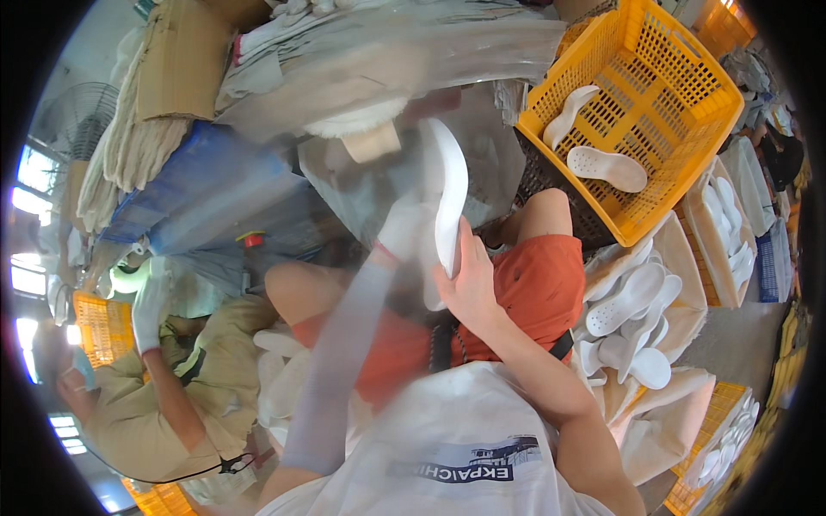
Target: The person sits on the floor and repeatedly presses white shoe insoles against a rotating grinding wheel to smooth their surfaces. After each grind, the person places the insole into a yellow plastic basket. The process is repeated for multiple insoles.
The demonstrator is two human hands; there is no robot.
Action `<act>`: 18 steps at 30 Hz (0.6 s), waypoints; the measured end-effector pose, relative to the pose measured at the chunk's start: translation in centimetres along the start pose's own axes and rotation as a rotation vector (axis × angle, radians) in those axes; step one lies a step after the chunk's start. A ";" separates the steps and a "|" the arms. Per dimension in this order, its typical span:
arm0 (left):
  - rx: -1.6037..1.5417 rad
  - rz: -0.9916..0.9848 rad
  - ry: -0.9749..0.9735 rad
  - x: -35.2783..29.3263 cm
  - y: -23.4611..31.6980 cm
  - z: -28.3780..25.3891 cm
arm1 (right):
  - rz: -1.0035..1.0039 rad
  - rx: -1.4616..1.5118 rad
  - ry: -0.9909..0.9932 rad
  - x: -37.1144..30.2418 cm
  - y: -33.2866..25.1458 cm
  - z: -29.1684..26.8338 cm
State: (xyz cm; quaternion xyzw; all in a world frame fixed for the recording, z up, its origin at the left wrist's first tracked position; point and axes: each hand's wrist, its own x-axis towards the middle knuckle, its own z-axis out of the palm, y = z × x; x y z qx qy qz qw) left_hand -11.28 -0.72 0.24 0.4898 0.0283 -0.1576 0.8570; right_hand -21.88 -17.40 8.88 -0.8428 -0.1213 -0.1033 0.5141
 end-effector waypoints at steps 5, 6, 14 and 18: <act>0.239 0.137 -0.075 -2.0 2.1 4.8 | -0.017 -0.049 0.025 -3.5 1.3 -1.5; 0.139 0.134 -0.094 -2.5 2.0 5.4 | -0.012 -0.058 -0.009 -4.2 1.8 -1.9; 0.254 0.213 -0.013 -0.9 2.2 4.3 | 0.010 -0.276 -0.208 6.4 -1.2 -3.3; -0.088 0.140 0.074 -0.4 1.3 5.5 | 0.110 -0.209 -0.233 7.3 -2.4 -5.3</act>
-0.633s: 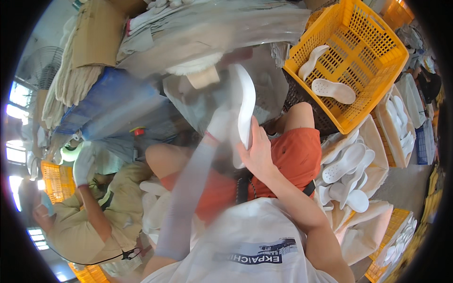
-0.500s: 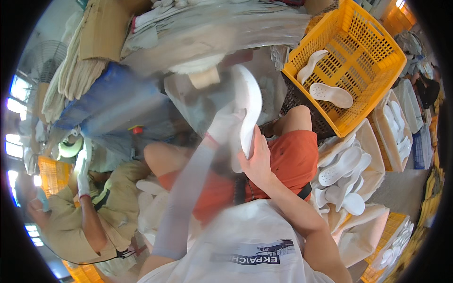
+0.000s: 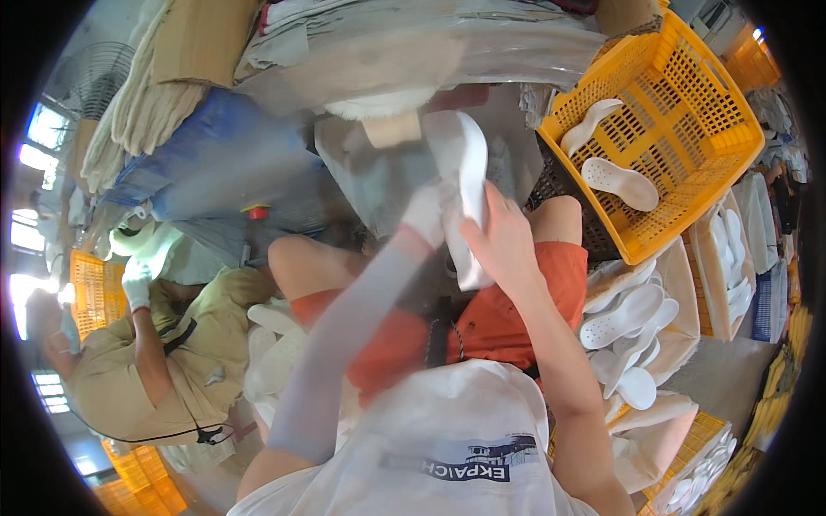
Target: The person sits on the floor and repeatedly presses white shoe insoles against a rotating grinding wheel to smooth their surfaces. After each grind, the person places the insole into a yellow plastic basket. The process is repeated for multiple insoles.
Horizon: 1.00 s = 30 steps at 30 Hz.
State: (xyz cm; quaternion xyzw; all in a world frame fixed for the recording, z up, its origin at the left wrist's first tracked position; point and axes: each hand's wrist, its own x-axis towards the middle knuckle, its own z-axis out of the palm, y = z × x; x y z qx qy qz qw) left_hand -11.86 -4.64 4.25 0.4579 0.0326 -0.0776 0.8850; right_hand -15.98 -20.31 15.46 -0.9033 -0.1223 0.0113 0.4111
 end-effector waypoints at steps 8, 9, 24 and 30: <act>0.981 0.220 0.003 6.9 -3.6 -3.3 | 0.064 0.329 0.028 4.4 2.4 -3.2; 0.936 0.253 -0.023 8.0 -3.3 -3.6 | 0.040 0.383 0.023 5.5 2.5 -3.5; -0.514 -0.106 0.037 5.9 -4.9 1.7 | 0.025 0.117 0.195 -0.4 1.1 -2.1; -0.237 0.298 0.058 12.6 -9.1 -2.5 | 0.038 0.128 0.259 5.6 1.7 -1.4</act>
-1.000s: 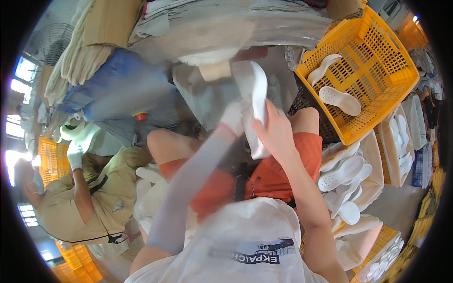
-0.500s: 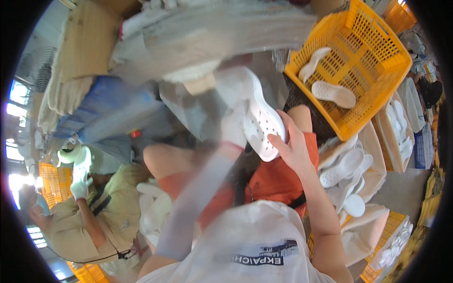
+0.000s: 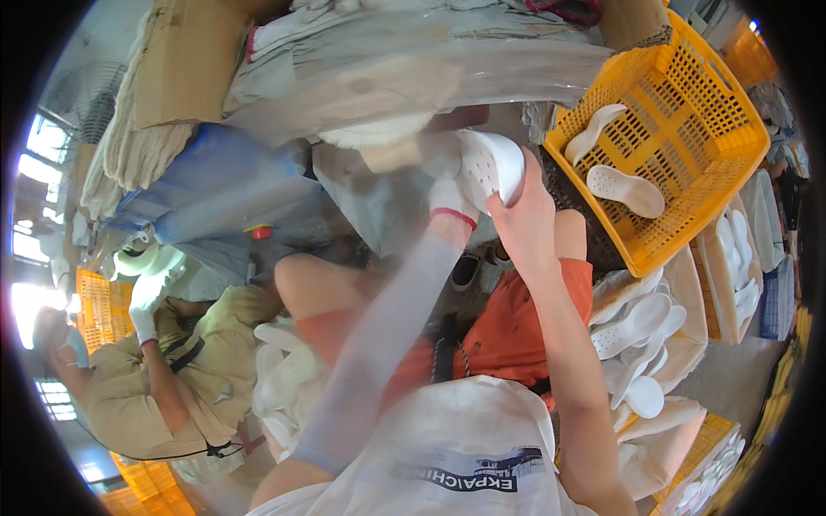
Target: The person sits on the floor and repeatedly presses white shoe insoles against a rotating grinding wheel to smooth their surfaces. After each grind, the person places the insole into a yellow plastic basket. The process is repeated for multiple insoles.
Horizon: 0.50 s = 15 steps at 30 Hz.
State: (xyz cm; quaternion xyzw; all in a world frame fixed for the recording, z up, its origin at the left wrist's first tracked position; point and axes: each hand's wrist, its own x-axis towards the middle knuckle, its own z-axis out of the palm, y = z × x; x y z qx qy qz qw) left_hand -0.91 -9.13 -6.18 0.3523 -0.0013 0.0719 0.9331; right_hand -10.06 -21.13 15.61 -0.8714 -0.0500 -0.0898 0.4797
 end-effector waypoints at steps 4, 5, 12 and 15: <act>0.381 0.133 -0.011 1.0 -0.6 -2.4 | 0.034 -0.026 0.025 1.4 0.5 0.7; 0.499 0.164 -0.015 1.1 -0.4 -2.7 | 0.046 -0.014 0.042 1.5 0.6 0.9; 0.297 0.164 0.047 1.4 0.1 -3.2 | 0.049 -0.069 0.022 2.9 1.5 2.8; -0.097 0.069 0.075 2.2 0.3 -3.5 | 0.099 -0.140 0.015 4.4 1.3 3.8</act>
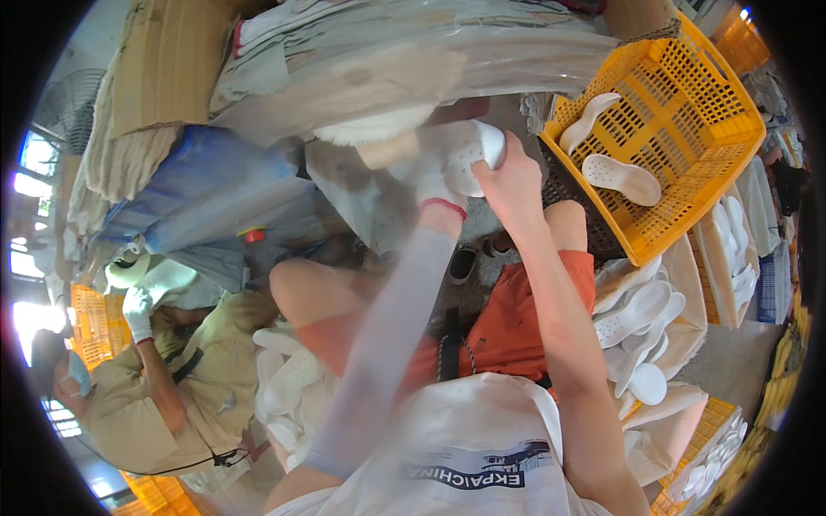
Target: The person sits on the floor and repeatedly presses white shoe insoles against a rotating grinding wheel to smooth their surfaces. After each grind, the person places the insole into a yellow plastic basket. The process is repeated for multiple insoles.
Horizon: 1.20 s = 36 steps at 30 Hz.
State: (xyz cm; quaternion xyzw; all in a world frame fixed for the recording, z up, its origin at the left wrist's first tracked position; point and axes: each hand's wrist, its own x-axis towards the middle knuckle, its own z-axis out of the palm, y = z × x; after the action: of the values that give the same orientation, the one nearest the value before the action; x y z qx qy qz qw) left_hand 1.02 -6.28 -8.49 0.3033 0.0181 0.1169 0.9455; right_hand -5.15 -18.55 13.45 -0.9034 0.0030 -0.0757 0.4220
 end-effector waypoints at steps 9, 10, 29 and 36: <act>-0.248 -0.507 0.054 -8.0 6.3 4.2 | -0.069 0.128 -0.066 -12.1 3.3 0.7; -0.309 -0.502 -0.027 -9.1 6.6 4.8 | -0.178 0.130 -0.054 -13.6 4.6 0.4; 0.463 -0.051 0.647 -0.7 8.4 -4.5 | -0.319 0.193 -0.407 -7.5 -5.2 1.7; 0.392 -0.169 0.510 -7.1 7.0 3.5 | -0.705 0.025 -0.292 -11.3 -9.8 -2.0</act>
State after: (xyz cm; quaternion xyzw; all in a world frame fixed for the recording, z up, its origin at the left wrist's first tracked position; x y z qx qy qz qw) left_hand -6.99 -4.36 -1.88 0.4378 0.3015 0.1044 0.8405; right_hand -17.15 -13.00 20.64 -0.8451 -0.3690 -0.0865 0.3770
